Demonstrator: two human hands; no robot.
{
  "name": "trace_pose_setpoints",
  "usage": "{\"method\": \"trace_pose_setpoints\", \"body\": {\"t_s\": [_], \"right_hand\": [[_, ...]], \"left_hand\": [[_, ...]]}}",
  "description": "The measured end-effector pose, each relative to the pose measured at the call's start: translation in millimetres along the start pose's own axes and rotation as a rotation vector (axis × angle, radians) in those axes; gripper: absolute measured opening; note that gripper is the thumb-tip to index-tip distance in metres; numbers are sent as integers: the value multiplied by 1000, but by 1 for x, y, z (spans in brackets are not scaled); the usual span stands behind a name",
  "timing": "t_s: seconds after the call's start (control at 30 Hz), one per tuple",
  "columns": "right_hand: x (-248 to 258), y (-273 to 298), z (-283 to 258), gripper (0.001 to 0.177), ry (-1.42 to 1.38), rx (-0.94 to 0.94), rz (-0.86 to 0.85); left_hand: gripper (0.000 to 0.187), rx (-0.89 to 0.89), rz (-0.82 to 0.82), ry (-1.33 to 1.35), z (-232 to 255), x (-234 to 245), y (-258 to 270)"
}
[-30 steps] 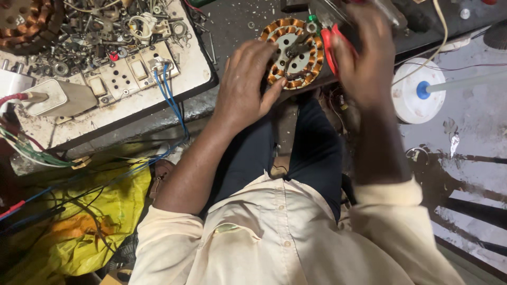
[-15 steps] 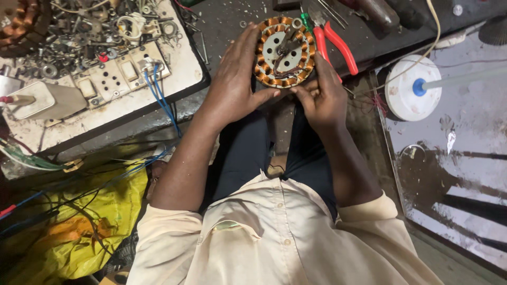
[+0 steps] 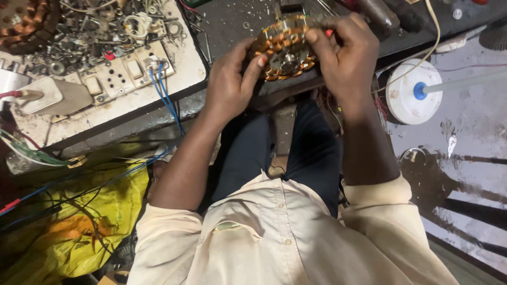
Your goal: The person works on a circular copper-wound electrical component, likely a stator, using pliers and a screwdriver. They strip wire ends, tuck them into slots, and adjust the windings while seated at a cluttered workbench.
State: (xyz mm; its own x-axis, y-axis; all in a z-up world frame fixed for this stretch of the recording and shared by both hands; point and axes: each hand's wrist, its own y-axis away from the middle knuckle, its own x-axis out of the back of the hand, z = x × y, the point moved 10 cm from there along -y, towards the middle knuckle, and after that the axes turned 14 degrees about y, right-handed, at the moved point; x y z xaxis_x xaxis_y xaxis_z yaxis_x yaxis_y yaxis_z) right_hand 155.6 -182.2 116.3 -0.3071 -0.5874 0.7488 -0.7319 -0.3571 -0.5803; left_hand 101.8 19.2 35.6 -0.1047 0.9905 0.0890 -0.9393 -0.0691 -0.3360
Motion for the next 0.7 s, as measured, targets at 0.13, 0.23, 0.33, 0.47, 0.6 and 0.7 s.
{"method": "trace_pose_setpoints", "body": {"t_s": [0.13,0.23,0.33,0.47,0.6,0.7], "right_hand": [[-18,-5,15,29,-78,9,10],[-30,1,29,34,-210,-63,1],[-44,17,45,35,-373,-215,-56],[-46,28,46,35,-537,-307,-70],[-38,45,37,29,-495,-299,-29],[-34,52,28,28,-516,-244,-4]], "left_hand": [[41,-20,56,-48,1,3,-3],[41,-153,78,-138,12,4,-3],[44,-52,55,-34,-2,4,-2],[43,-65,63,-41,0,4,-3],[45,-96,68,-58,4,5,-2],[49,-27,41,-28,-4,1,-4]]}}
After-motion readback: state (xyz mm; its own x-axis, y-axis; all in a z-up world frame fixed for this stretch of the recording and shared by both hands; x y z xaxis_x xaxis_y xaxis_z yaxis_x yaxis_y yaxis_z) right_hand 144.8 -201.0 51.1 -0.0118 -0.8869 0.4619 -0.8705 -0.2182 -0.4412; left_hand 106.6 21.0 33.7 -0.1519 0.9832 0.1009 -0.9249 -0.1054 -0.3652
